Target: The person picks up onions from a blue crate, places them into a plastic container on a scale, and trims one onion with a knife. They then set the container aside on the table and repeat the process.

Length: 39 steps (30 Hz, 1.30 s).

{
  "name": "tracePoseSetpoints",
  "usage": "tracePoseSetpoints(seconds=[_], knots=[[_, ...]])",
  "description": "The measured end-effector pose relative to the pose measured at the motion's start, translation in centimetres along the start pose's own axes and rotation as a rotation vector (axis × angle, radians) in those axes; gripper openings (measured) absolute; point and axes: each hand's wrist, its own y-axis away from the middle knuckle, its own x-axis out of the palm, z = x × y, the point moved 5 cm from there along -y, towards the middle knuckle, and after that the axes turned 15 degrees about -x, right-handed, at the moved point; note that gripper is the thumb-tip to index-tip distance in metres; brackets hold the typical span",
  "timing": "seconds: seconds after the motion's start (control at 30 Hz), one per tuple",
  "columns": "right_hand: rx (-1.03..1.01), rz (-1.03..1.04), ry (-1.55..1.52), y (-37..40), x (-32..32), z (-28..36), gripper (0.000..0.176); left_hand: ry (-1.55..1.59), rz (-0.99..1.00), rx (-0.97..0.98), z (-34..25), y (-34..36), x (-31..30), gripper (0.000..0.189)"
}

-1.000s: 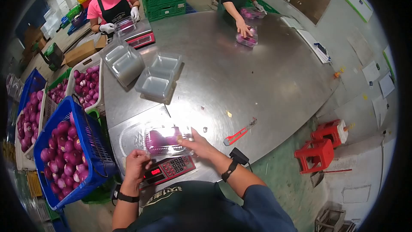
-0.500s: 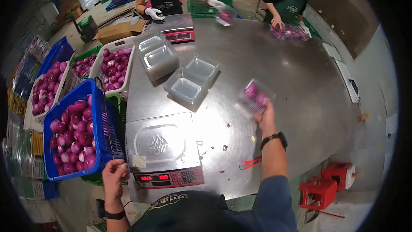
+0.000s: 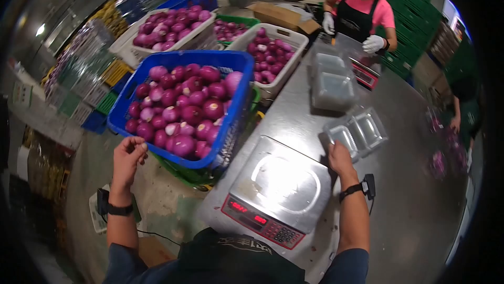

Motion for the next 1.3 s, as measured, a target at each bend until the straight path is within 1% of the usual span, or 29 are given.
tracePoseSetpoints(seconds=[0.1, 0.17, 0.2, 0.27, 0.3, 0.33, 0.37, 0.43, 0.47, 0.5, 0.53, 0.57, 0.63, 0.67, 0.7, 0.73, 0.77, 0.83, 0.87, 0.93, 0.97, 1.0, 1.03, 1.07, 1.1, 1.17, 1.23, 1.27, 1.3], knots=[[0.137, 0.121, 0.118, -0.5, 0.0, 0.0, 0.031, -0.093, -0.074, 0.005, -1.2, -2.9, -5.5, 0.019], [0.108, 0.093, 0.204, -0.4, 0.5, -1.0, 0.030, -0.100, -0.106, 0.005, -1.8, -5.4, -7.6, 0.017], [0.109, 0.001, 0.203, -0.2, 0.3, -1.0, 0.022, -0.178, -0.114, 0.021, -2.4, -6.8, -8.1, 0.017], [0.108, -0.047, 0.176, -0.1, -0.2, -1.1, 0.019, -0.251, -0.119, 0.028, -2.9, -10.1, -8.7, 0.017], [0.113, -0.101, 0.150, 0.0, -0.6, -1.3, 0.017, -0.347, -0.108, 0.109, -3.0, -12.0, -8.2, 0.019], [0.166, -0.142, 0.151, -0.1, -0.9, -1.5, 0.023, -0.442, -0.094, 0.193, -3.2, -13.6, -7.3, 0.020], [0.169, -0.140, 0.159, -0.5, -1.0, -1.5, 0.023, -0.521, -0.055, 0.202, -3.2, -15.1, -6.1, 0.022], [0.355, -0.275, 0.106, -0.3, -2.8, -0.8, 0.028, -0.678, 0.027, 0.289, -3.7, -16.7, -2.4, 0.025], [0.315, -0.399, 0.116, 0.0, -3.0, -0.6, 0.031, -0.724, 0.149, 0.207, -2.7, -18.3, -0.6, 0.029], [0.324, -0.398, 0.132, 0.2, -3.8, 1.0, 0.031, -0.797, 0.199, 0.299, -2.0, -19.2, 1.4, 0.035], [0.244, -0.426, 0.150, 0.1, -5.0, 4.6, 0.032, -0.887, 0.266, 0.348, -1.1, -20.5, 3.3, 0.040], [0.166, -0.449, 0.169, 0.3, -5.8, 8.1, 0.033, -0.951, 0.336, 0.251, -0.9, -20.7, 5.1, 0.045], [0.103, -0.195, 0.101, 2.6, -4.5, 13.1, 0.034, -1.109, 0.386, 0.297, 1.0, -22.6, 8.2, 0.059], [0.102, -0.069, 0.070, 4.0, -3.9, 16.6, 0.034, -1.101, 0.406, 0.302, 2.0, -23.1, 9.4, 0.059], [0.102, 0.055, 0.039, 5.5, -3.0, 19.7, 0.035, -1.111, 0.383, 0.252, 3.0, -23.6, 10.2, 0.068], [0.007, 0.109, 0.064, 7.1, -2.0, 22.1, 0.035, -1.121, 0.360, 0.201, 3.8, -24.0, 10.7, 0.077], [-0.085, 0.163, 0.088, 8.1, -1.0, 24.3, 0.035, -1.114, 0.378, 0.210, 4.3, -24.0, 11.4, 0.077], [-0.129, 0.219, 0.037, 8.4, -0.9, 29.0, 0.034, -1.018, 0.316, 0.144, 4.9, -24.1, 11.8, 0.088], [-0.116, 0.217, 0.044, 8.1, -1.3, 31.1, 0.034, -1.031, 0.277, 0.176, 4.7, -23.7, 12.0, 0.086], [-0.193, 0.090, -0.026, 6.5, -2.4, 34.8, 0.037, -1.056, 0.305, 0.190, 4.3, -23.9, 12.0, 0.086], [-0.190, 0.089, -0.022, 6.2, -2.1, 35.4, 0.037, -1.086, 0.323, 0.195, 4.3, -24.0, 11.8, 0.086], [-0.099, -0.002, -0.129, 5.9, -2.0, 35.3, 0.038, -1.083, 0.326, 0.198, 3.8, -24.3, 11.5, 0.086], [-0.006, -0.094, -0.234, 5.7, -1.9, 35.2, 0.038, -1.038, 0.374, 0.125, 3.5, -24.9, 11.3, 0.082], [0.005, -0.168, -0.260, 4.7, -2.0, 35.9, 0.039, -0.996, 0.425, 0.052, 3.3, -25.1, 11.1, 0.079], [0.010, -0.171, -0.257, 3.8, -1.9, 36.7, 0.039, -0.996, 0.430, 0.056, 2.8, -24.7, 10.9, 0.079], [-0.013, -0.299, -0.316, 1.4, -2.2, 38.9, 0.054, -0.197, 0.852, -0.388, 2.0, -21.8, 11.4, 0.070], [-0.111, -0.378, -0.390, -1.3, -1.7, 41.8, 0.079, -0.024, 1.015, -0.447, -0.6, -16.8, 12.1, 0.061], [-0.177, -0.372, -0.415, -2.6, -1.6, 43.3, 0.096, -0.059, 1.107, -0.400, -1.7, -14.3, 12.7, 0.061], [-0.203, -0.364, -0.428, -3.7, -1.6, 44.7, 0.101, -0.094, 1.198, -0.351, -2.5, -12.1, 13.3, 0.062]])
